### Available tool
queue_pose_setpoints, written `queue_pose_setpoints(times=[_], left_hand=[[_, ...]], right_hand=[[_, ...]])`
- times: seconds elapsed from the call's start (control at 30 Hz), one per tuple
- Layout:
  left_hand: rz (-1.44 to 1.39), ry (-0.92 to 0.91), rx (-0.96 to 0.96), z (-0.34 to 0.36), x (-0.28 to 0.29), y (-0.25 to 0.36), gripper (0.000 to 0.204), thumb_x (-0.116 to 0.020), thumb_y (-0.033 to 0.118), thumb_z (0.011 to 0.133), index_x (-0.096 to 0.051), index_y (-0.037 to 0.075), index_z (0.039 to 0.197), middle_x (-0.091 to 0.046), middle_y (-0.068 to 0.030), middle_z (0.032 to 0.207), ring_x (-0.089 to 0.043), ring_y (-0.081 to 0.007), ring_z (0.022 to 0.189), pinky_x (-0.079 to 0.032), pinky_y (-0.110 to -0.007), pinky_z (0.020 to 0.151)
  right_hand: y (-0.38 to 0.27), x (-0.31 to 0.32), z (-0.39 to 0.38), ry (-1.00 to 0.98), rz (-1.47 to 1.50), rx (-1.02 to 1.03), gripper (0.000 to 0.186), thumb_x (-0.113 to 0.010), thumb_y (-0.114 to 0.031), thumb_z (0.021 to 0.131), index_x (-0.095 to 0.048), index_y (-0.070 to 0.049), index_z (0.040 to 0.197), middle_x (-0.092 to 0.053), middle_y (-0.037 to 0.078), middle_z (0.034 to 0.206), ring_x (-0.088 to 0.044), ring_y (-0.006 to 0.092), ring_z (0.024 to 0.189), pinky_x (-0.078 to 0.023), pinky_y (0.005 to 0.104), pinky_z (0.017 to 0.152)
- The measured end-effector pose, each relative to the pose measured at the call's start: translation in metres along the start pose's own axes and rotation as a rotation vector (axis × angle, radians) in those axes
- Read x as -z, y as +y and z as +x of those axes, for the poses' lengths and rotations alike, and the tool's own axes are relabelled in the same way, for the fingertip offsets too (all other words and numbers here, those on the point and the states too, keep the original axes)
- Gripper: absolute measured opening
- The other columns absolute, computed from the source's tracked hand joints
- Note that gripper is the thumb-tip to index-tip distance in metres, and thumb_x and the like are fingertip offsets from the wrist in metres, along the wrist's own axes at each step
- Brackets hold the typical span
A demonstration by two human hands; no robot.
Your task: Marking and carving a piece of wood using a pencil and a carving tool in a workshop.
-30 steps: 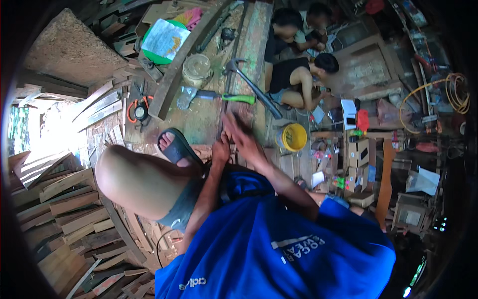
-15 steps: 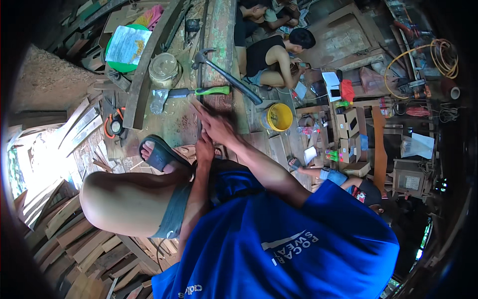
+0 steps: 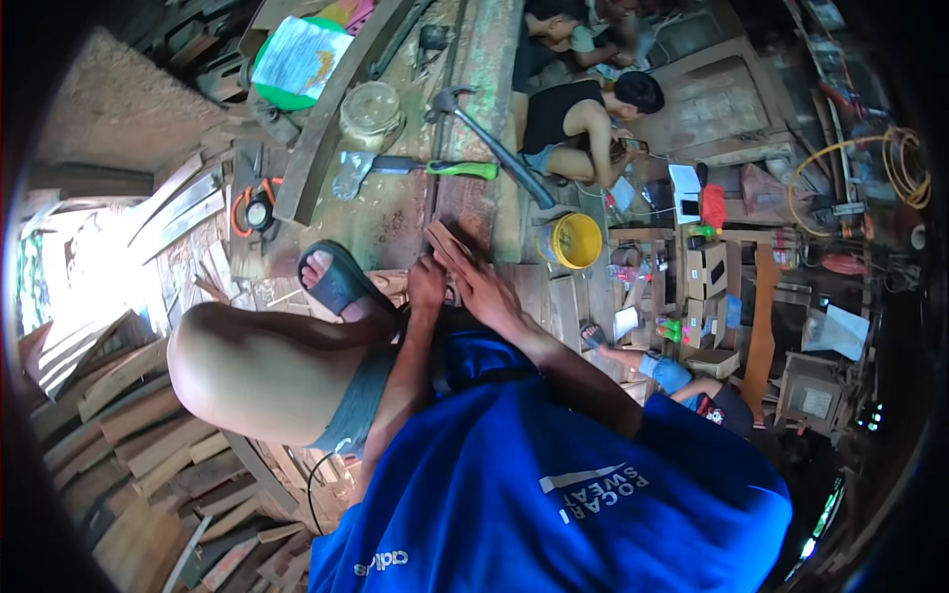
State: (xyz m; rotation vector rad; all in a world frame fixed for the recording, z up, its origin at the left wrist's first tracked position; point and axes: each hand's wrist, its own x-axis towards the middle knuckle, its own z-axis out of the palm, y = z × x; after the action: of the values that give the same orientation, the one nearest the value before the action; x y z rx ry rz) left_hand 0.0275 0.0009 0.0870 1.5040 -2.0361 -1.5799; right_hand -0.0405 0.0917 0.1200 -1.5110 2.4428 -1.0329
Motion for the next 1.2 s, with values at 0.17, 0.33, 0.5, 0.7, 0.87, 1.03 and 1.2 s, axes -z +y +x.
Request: queue_pose_setpoints(times=[0.17, 0.33, 0.5, 0.7, 0.87, 1.03, 1.2], left_hand=[[0.005, 0.022, -0.009, 0.005, -0.01, -0.046, 0.053, -0.029, 0.032, 0.092, -0.057, -0.013, 0.085, -0.055, -0.0369, 0.08, -0.056, -0.0518, 0.075, -0.044, -0.052, 0.065], [-0.449, -0.203, 0.446, -0.001, 0.012, 0.003, 0.055, -0.024, 0.036, 0.094, -0.059, -0.006, 0.096, -0.059, -0.0197, 0.068, -0.06, -0.0309, 0.058, -0.049, -0.038, 0.05], [-0.822, -0.436, 0.389, 0.0, 0.013, 0.009, 0.049, -0.018, 0.038, 0.095, -0.046, 0.004, 0.118, -0.057, -0.0088, 0.077, -0.055, -0.0203, 0.055, -0.048, -0.033, 0.045], [-0.999, -0.584, 0.465, 0.004, 0.006, -0.004, 0.045, -0.017, 0.038, 0.094, -0.048, 0.008, 0.107, -0.055, -0.0061, 0.078, -0.049, -0.0176, 0.049, -0.043, -0.029, 0.04], [-0.993, -0.607, 0.319, 0.016, -0.004, -0.036, 0.042, -0.022, 0.036, 0.094, -0.051, 0.007, 0.103, -0.055, -0.0075, 0.078, -0.052, -0.0208, 0.053, -0.047, -0.033, 0.046], [-0.964, -0.338, 0.449, 0.007, -0.011, -0.016, 0.042, -0.028, 0.036, 0.091, -0.051, 0.003, 0.105, -0.055, -0.0117, 0.08, -0.054, -0.026, 0.057, -0.046, -0.038, 0.045], [-0.889, -0.355, 0.456, -0.003, -0.008, -0.017, 0.046, -0.023, 0.038, 0.093, -0.051, 0.003, 0.102, -0.053, -0.0116, 0.067, -0.05, -0.0204, 0.048, -0.04, -0.033, 0.038]], right_hand=[[-0.018, 0.018, 0.09, -0.422, 0.108, -0.513, 0.052, -0.049, -0.023, 0.087, -0.034, -0.02, 0.137, -0.056, 0.023, 0.113, -0.055, 0.0424, 0.098, -0.045, 0.0482, 0.083], [-0.011, 0.028, 0.068, -0.246, 0.313, -0.444, 0.053, -0.044, -0.032, 0.092, -0.026, -0.02, 0.141, -0.046, 0.018, 0.129, -0.046, 0.0378, 0.116, -0.039, 0.0403, 0.094], [0.014, 0.011, 0.04, -0.248, 0.278, -0.327, 0.061, -0.044, -0.033, 0.092, -0.013, -0.023, 0.143, -0.032, 0.017, 0.14, -0.043, 0.0421, 0.117, -0.039, 0.0438, 0.095], [0.025, 0.009, 0.05, -0.408, 0.208, -0.34, 0.054, -0.044, -0.025, 0.093, -0.024, -0.016, 0.141, -0.042, 0.017, 0.134, -0.042, 0.0363, 0.12, -0.04, 0.0402, 0.094], [-0.023, 0.037, 0.006, -0.373, 0.243, -0.146, 0.054, -0.049, -0.008, 0.087, -0.033, -0.015, 0.137, -0.047, 0.019, 0.127, -0.052, 0.0385, 0.107, -0.046, 0.0415, 0.085], [-0.018, 0.033, 0.052, -0.514, 0.22, -0.43, 0.047, -0.045, -0.013, 0.089, -0.038, -0.02, 0.135, -0.054, 0.017, 0.119, -0.056, 0.0355, 0.104, -0.048, 0.0404, 0.082], [-0.005, 0.021, 0.029, -0.425, 0.233, -0.38, 0.047, -0.047, -0.01, 0.088, -0.039, -0.016, 0.134, -0.054, 0.018, 0.12, -0.056, 0.0329, 0.106, -0.046, 0.0379, 0.085]])
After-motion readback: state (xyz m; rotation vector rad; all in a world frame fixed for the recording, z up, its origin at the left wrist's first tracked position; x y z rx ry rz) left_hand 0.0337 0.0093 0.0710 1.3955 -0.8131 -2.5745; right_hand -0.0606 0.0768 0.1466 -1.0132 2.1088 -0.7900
